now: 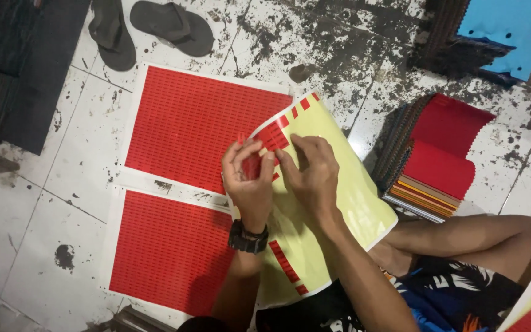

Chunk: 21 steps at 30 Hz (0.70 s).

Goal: The person sits on the floor and peels red adhesive stickers from a yellow backing sheet. They then apply the stickers to the corners of a stack of colorful book covers, pressing them down to secure the pages. Finally, they place the assembled stack into a blue folder.

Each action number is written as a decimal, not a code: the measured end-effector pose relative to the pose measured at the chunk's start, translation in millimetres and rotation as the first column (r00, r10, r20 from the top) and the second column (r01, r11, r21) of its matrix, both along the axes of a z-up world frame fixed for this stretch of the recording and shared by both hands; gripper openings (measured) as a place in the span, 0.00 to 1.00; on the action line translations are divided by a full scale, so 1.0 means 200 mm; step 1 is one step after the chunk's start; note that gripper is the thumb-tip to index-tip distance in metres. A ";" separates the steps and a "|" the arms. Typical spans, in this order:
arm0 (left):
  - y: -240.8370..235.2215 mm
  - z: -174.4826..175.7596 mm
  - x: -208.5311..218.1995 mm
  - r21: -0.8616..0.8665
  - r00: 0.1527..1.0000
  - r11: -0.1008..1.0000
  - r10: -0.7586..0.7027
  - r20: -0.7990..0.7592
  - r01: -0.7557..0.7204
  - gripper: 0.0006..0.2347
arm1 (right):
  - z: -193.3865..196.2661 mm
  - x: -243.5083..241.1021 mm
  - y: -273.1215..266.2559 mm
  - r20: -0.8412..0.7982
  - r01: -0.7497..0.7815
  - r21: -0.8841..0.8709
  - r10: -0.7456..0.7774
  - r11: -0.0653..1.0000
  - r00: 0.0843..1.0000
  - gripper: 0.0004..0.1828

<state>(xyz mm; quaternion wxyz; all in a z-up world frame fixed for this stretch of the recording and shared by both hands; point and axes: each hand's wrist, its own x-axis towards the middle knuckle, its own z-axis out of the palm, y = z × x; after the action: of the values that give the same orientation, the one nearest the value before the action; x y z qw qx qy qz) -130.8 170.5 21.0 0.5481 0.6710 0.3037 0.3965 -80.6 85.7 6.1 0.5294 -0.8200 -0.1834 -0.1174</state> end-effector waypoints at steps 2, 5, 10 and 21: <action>0.02 -0.07 0.00 0.013 0.998 0.998 -0.059 0.030 0.059 0.27 | 0.03 0.00 -0.01 0.028 0.011 -0.007 -0.011 1.000 1.000 0.16; 0.00 -0.10 -0.01 0.061 0.995 0.994 -0.094 0.037 0.092 0.30 | 0.03 -0.04 0.00 0.145 0.068 -0.059 -0.058 0.996 0.988 0.13; 0.00 -0.12 -0.01 0.217 0.999 0.976 -0.036 -0.011 0.038 0.27 | 0.08 -0.06 0.02 0.288 0.128 -0.078 -0.100 0.989 0.952 0.09; 0.02 -0.11 -0.02 0.318 0.999 0.948 -0.031 -0.014 0.034 0.25 | 0.11 -0.04 0.01 0.044 0.100 0.138 -0.107 0.985 0.993 0.04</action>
<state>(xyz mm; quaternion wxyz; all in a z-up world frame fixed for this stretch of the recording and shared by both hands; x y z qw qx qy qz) -134.4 173.9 -0.8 0.4380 0.7571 0.2270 0.4282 -88.0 87.6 28.5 0.5723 -0.7871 -0.1456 -0.1782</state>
